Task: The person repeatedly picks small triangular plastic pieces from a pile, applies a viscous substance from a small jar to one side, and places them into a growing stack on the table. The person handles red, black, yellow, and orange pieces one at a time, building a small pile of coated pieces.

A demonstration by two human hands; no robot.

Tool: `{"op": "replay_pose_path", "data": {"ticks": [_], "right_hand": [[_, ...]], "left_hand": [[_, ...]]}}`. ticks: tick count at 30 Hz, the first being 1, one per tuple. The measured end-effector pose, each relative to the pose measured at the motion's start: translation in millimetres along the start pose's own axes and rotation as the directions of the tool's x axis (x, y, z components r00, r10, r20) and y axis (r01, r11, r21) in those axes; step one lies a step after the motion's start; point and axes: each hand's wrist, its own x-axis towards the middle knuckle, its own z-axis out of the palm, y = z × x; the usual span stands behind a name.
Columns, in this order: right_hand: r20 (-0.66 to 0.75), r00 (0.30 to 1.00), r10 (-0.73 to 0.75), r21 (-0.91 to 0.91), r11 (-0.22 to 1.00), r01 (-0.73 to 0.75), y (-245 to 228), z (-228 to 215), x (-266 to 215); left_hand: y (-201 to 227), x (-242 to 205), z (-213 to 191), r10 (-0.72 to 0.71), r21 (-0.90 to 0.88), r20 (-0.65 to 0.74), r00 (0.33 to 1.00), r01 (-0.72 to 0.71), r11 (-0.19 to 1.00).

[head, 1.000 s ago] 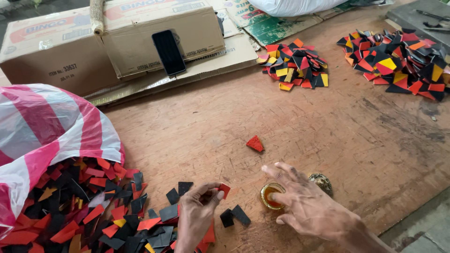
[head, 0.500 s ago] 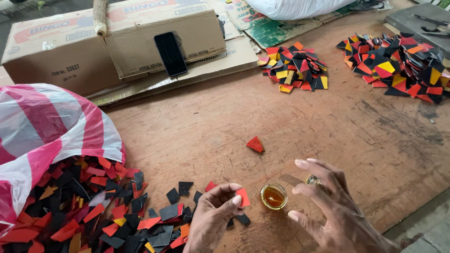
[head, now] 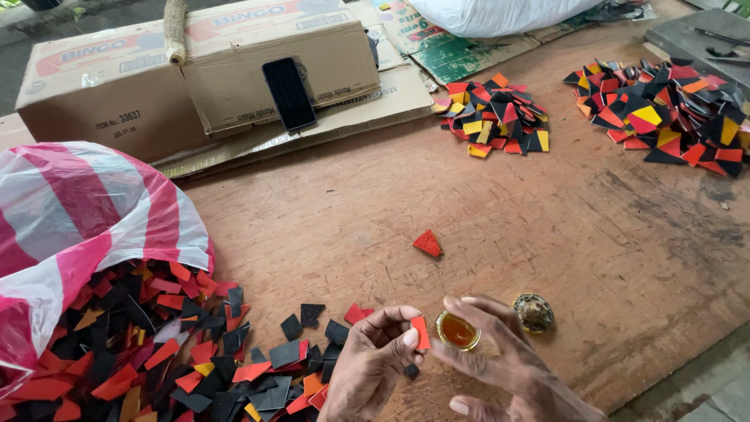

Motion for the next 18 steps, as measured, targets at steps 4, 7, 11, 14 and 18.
{"op": "replay_pose_path", "data": {"ticks": [4,7,11,14,18], "right_hand": [[0.014,0.997,0.075,0.183,0.980,-0.076,1,-1,2],[-0.040,0.999,0.005,0.106,0.994,0.000,2,2,5],[-0.080,0.996,-0.039,0.069,0.997,0.044,-4,3,5],[-0.063,0.998,0.027,0.092,0.996,-0.021,-4,3,4],[0.011,0.995,0.095,0.055,0.994,-0.095,7,1,10]], "left_hand": [[-1,-1,1,-0.021,0.020,0.006,1.000,0.020,1.000],[-1,0,3,-0.011,0.026,0.001,1.000,0.011,1.000],[3,2,3,0.032,0.011,-0.003,0.999,-0.032,0.999],[2,-1,5,-0.012,0.021,0.009,1.000,0.012,1.000],[0,0,7,0.001,0.040,0.048,0.999,-0.003,0.999]]}}
